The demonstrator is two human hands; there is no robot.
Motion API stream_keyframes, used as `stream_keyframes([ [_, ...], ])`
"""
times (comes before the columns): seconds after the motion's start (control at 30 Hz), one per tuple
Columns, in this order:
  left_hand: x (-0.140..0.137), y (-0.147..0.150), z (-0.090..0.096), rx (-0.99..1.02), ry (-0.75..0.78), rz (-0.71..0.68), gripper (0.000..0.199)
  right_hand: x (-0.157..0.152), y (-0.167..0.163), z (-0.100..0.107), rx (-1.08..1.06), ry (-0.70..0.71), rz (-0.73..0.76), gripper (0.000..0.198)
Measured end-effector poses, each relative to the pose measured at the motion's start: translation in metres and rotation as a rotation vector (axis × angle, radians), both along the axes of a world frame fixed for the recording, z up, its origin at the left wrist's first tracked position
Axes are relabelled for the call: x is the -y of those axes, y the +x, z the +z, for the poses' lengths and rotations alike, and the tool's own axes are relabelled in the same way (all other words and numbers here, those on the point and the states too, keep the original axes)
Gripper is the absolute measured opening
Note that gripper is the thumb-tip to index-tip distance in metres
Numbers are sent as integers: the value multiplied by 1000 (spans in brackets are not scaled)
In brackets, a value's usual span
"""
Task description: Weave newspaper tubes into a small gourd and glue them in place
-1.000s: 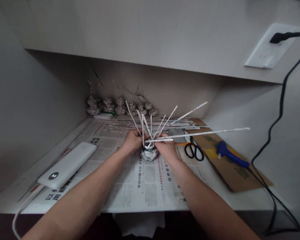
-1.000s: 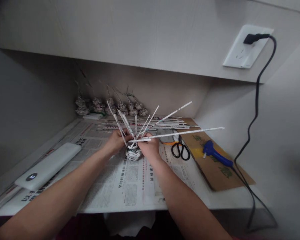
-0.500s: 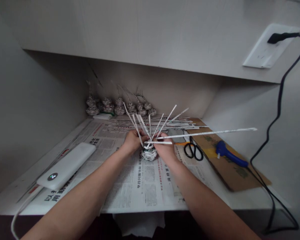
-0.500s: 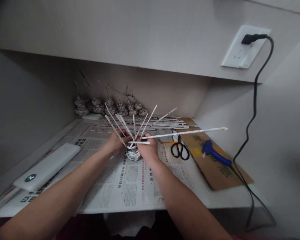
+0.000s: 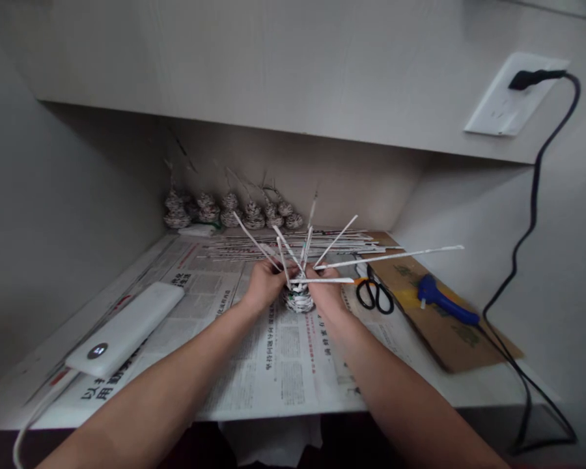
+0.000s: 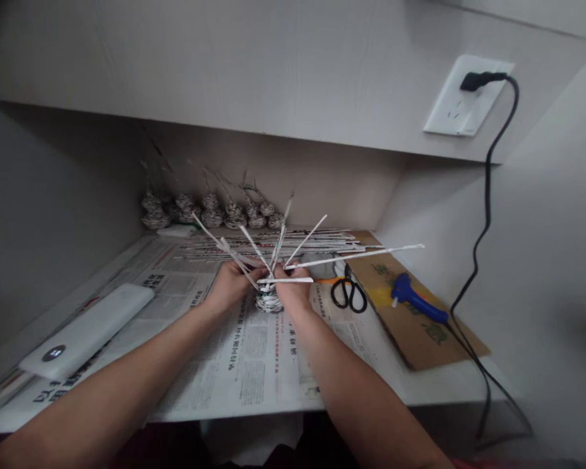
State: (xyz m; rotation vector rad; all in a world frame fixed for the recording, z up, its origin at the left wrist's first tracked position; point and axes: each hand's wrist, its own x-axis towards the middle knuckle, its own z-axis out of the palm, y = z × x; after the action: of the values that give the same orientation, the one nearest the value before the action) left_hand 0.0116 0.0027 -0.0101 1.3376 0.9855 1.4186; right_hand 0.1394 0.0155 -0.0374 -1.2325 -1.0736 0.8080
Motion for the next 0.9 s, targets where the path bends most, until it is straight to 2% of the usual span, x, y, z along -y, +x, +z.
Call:
stream_keyframes([
  [0.13,-2,-2,-4,-164,90,38,17,0,0,1,-93,-51,-3,23],
  [0.27,-3,-7,-7,-322,166,96,13,6,-2,9,-180,-69,63,15],
  [0.4,-3,-10,-4,-391,195,92,15,11,-2,17,-212,-43,141,14],
  [0.53,-2,-12,-1,-425,237,49,17,9,-2,18,-154,-66,93,20],
  [0.63,-4,-13,0,-360,179,9,14,8,-3,16,-158,-82,65,21],
  [0.77,-8,-15,3,-157,-3,-74,22,9,-6,15,-187,-104,94,17],
  [0.9,-12,-15,0,-19,-156,-68,27,9,-9,14,-112,-6,108,15],
])
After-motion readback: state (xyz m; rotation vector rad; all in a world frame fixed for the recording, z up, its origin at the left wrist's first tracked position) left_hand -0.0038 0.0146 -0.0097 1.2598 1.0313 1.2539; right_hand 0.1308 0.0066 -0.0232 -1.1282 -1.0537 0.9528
